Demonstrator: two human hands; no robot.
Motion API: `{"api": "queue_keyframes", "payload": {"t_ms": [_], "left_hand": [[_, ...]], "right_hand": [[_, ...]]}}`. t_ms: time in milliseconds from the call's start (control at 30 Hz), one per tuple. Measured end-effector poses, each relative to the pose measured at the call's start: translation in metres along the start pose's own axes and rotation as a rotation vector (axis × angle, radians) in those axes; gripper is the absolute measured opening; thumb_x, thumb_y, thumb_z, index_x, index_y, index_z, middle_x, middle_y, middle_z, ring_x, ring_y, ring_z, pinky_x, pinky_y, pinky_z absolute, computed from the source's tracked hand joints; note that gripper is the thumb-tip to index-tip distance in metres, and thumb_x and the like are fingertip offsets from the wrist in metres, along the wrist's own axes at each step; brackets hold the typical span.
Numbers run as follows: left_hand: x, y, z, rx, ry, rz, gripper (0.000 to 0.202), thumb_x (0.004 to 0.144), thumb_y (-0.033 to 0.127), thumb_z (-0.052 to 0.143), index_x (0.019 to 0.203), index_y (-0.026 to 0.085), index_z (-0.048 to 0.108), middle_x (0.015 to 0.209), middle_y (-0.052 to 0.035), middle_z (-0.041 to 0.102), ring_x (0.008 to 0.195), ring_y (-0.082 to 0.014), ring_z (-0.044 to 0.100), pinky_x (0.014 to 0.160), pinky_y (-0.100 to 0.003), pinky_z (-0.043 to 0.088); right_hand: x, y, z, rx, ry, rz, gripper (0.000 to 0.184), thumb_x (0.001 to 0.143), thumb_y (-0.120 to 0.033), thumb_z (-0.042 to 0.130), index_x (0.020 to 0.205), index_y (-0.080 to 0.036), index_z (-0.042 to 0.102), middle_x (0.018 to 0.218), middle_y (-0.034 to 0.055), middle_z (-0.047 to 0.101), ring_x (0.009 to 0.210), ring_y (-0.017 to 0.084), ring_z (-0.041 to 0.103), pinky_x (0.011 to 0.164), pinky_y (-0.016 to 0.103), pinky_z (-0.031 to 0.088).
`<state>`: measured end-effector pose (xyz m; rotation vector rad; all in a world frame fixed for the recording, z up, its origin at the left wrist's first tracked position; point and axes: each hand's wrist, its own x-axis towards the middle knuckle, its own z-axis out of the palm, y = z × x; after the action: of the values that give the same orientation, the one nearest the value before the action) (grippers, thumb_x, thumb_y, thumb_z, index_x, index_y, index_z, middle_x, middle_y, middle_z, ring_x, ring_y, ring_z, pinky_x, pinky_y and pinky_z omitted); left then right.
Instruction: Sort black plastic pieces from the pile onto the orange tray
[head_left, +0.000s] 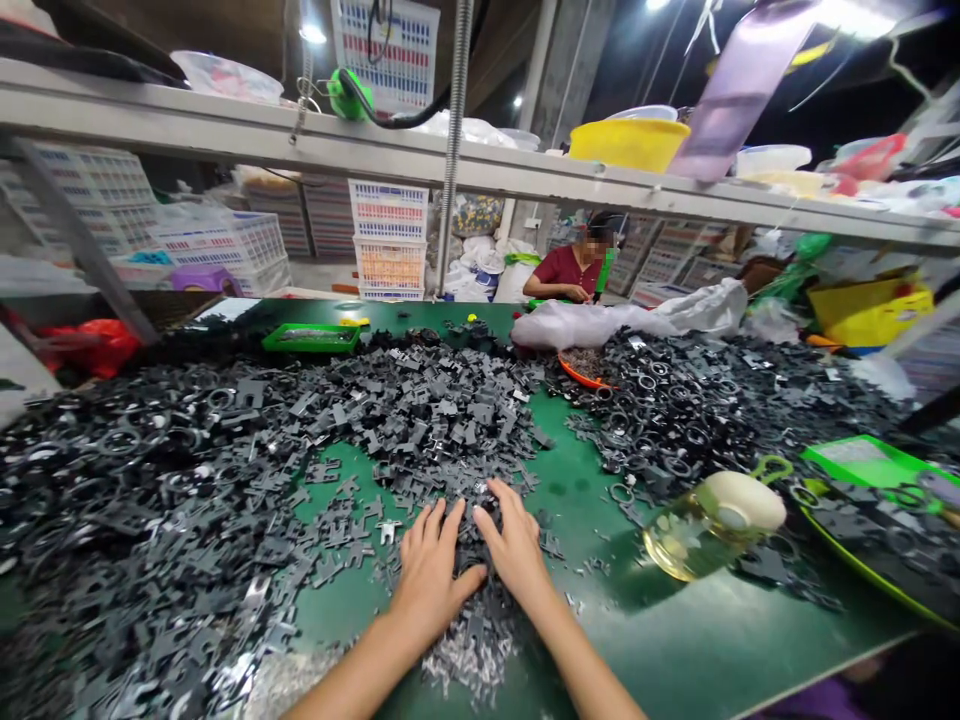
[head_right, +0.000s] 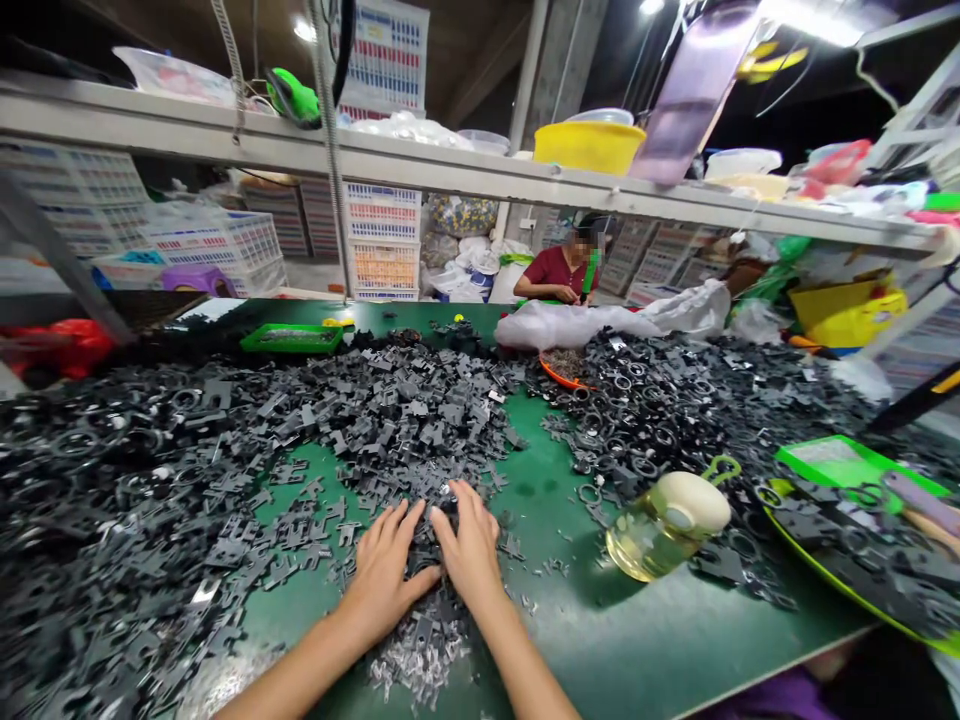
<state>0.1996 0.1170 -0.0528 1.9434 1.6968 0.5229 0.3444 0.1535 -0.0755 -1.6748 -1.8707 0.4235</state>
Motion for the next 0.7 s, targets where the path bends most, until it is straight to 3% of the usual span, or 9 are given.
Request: {"api": "queue_keyframes", "payload": {"t_ms": [133, 233, 333, 433, 533, 633, 700], "left_hand": [[0.003, -0.005, -0.005, -0.059, 0.036, -0.003, 0.066, 0.081, 0.026, 0.046, 0.143, 0.013, 0.028, 0.147, -0.0117, 0.036, 0.136, -0.0228, 0.029, 0.111, -0.038, 0.026], [-0.001, -0.011, -0.015, -0.085, 0.058, -0.013, 0.066, 0.083, 0.024, 0.043, 0.144, 0.010, 0.022, 0.148, -0.0125, 0.033, 0.137, -0.0200, 0.027, 0.112, -0.035, 0.025], [-0.012, -0.015, -0.024, -0.086, 0.056, -0.021, 0.072, 0.080, 0.032, 0.050, 0.145, 0.015, 0.022, 0.153, -0.0117, 0.023, 0.140, -0.0260, 0.019, 0.113, -0.044, 0.021], [-0.021, -0.012, -0.026, -0.039, -0.035, -0.006, 0.087, 0.071, 0.042, 0.064, 0.146, 0.024, 0.023, 0.157, -0.0083, 0.008, 0.142, -0.0341, 0.005, 0.112, -0.055, 0.013], [-0.024, -0.008, -0.022, 0.033, -0.124, 0.003, 0.091, 0.067, 0.043, 0.069, 0.145, 0.030, 0.024, 0.157, -0.0071, 0.002, 0.140, -0.0381, -0.003, 0.110, -0.061, 0.007], [-0.021, -0.005, -0.019, 0.062, -0.129, -0.015, 0.085, 0.069, 0.038, 0.067, 0.144, 0.031, 0.026, 0.156, -0.0066, 0.001, 0.140, -0.0381, -0.003, 0.110, -0.060, 0.007], [-0.020, -0.005, -0.018, 0.058, -0.117, -0.028, 0.082, 0.071, 0.033, 0.064, 0.144, 0.031, 0.027, 0.156, -0.0064, 0.002, 0.140, -0.0369, -0.002, 0.111, -0.058, 0.008]], "right_hand": [[0.005, -0.026, 0.007, 0.073, -0.026, -0.154, 0.039, 0.094, -0.036, 0.035, 0.126, -0.020, 0.051, 0.133, 0.0088, 0.051, 0.126, 0.019, 0.044, 0.105, 0.035, 0.037], [0.020, -0.022, -0.001, 0.090, 0.008, -0.189, 0.038, 0.092, -0.038, 0.043, 0.126, -0.022, 0.052, 0.135, 0.0059, 0.050, 0.126, 0.018, 0.044, 0.105, 0.031, 0.036], [0.047, 0.005, -0.018, 0.059, 0.129, -0.069, 0.034, 0.093, -0.035, 0.045, 0.122, -0.018, 0.053, 0.130, 0.0096, 0.052, 0.123, 0.022, 0.045, 0.105, 0.038, 0.035], [0.074, 0.031, -0.025, 0.000, 0.221, 0.112, 0.030, 0.095, -0.032, 0.045, 0.120, -0.018, 0.053, 0.125, 0.0088, 0.053, 0.113, 0.024, 0.052, 0.096, 0.047, 0.042], [0.090, 0.035, -0.012, -0.033, 0.212, 0.211, 0.029, 0.096, -0.032, 0.045, 0.120, -0.018, 0.054, 0.124, 0.0078, 0.054, 0.109, 0.022, 0.055, 0.091, 0.045, 0.045], [0.092, 0.020, 0.012, -0.030, 0.172, 0.255, 0.037, 0.092, -0.034, 0.053, 0.126, -0.018, 0.049, 0.132, 0.0093, 0.047, 0.116, 0.027, 0.050, 0.095, 0.051, 0.041], [0.088, 0.006, 0.026, -0.013, 0.120, 0.246, 0.041, 0.092, -0.037, 0.049, 0.129, -0.020, 0.047, 0.138, 0.0112, 0.041, 0.123, 0.030, 0.044, 0.098, 0.056, 0.035]]}}
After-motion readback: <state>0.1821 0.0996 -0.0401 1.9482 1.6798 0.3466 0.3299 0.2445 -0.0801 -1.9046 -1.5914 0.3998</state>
